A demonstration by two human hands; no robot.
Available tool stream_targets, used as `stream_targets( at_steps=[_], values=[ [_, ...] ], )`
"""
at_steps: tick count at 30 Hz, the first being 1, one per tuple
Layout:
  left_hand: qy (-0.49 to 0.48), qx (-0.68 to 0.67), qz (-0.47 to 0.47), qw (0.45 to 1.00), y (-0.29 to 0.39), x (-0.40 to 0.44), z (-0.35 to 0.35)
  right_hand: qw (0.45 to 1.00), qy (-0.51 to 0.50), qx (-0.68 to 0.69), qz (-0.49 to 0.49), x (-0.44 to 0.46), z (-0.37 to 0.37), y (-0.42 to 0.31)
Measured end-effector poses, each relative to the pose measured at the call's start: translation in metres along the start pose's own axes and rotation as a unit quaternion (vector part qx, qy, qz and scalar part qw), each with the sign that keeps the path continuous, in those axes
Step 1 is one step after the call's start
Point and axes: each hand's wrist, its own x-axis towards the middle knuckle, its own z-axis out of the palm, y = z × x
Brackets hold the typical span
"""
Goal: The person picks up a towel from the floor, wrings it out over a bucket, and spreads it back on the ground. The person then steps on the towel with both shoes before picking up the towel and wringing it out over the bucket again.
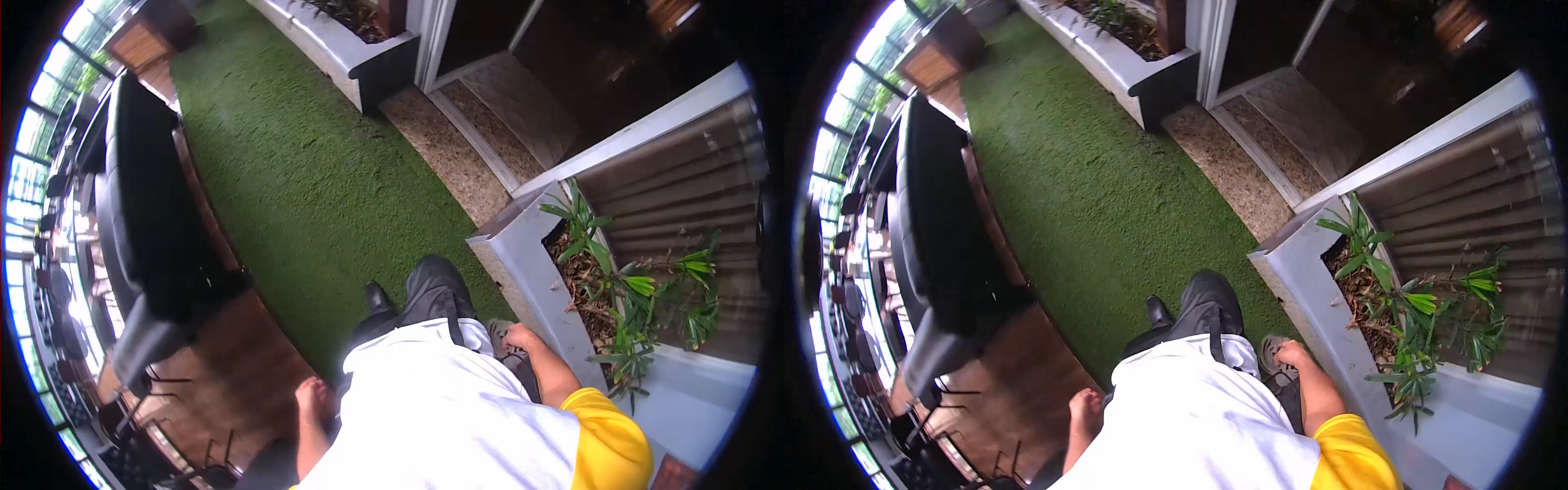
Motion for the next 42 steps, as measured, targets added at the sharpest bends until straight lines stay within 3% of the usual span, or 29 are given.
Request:
stream_targets(
  at_steps=[3,4,6,8,11,12,13,15,18,21,26,30,34,37,42],
  values=[
    [0.07,0.026,0.04,0.996,0.136,0.025,0.04,0.998,-0.049,-0.016,0.018,0.015,0.008,-0.009],
    [0.069,0.035,0.055,0.995,0.174,0.033,0.055,0.954,0.009,-0.117,-0.277,0.052,0.037,0.029],
    [0.068,0.051,0.076,0.994,0.237,0.061,0.093,0.97,-0.065,0.046,-0.23,0.073,0.038,0.021],
    [0.063,0.072,0.079,0.992,0.285,0.086,0.135,0.972,-0.134,0.186,0.057,0.047,-0.02,-0.054],
    [0.06,0.106,0.091,0.988,0.34,0.098,0.211,0.982,-0.13,0.133,0.026,0.068,-0.073,-0.099],
    [0.04,0.112,0.079,0.99,0.354,0.097,0.229,0.974,-0.129,0.177,0.064,0.08,-0.081,-0.105],
    [0.048,0.139,0.069,0.987,0.365,0.092,0.244,0.963,-0.124,0.218,0.101,0.092,-0.093,-0.111],
    [0.055,0.186,0.059,0.979,0.391,0.085,0.283,0.953,-0.14,0.258,-0.076,0.094,-0.168,-0.132],
    [0.048,0.155,0.043,0.986,0.418,0.089,0.316,0.984,-0.095,0.047,-0.145,0.125,-0.23,-0.166],
    [0.04,0.162,0.023,0.986,0.436,0.099,0.332,0.958,-0.013,0.287,-0.024,0.126,-0.285,-0.212],
    [0.007,0.128,-0.006,0.992,0.458,0.139,0.34,0.964,-0.026,0.255,0.077,0.143,-0.352,-0.274],
    [0.005,0.062,0.009,0.998,0.482,0.17,0.342,0.986,0.017,0.161,0.028,0.185,-0.359,-0.279],
    [0.04,0.063,-0.003,0.997,0.513,0.158,0.361,0.984,-0.039,0.164,0.057,0.17,-0.423,-0.346],
    [0.094,0.056,-0.015,0.994,0.518,0.161,0.364,0.982,-0.068,0.174,0.028,0.219,-0.438,-0.362],
    [0.098,-0.006,-0.046,0.994,0.512,0.166,0.347,0.996,-0.066,0.061,-0.012,0.238,-0.496,-0.441]
  ],
)
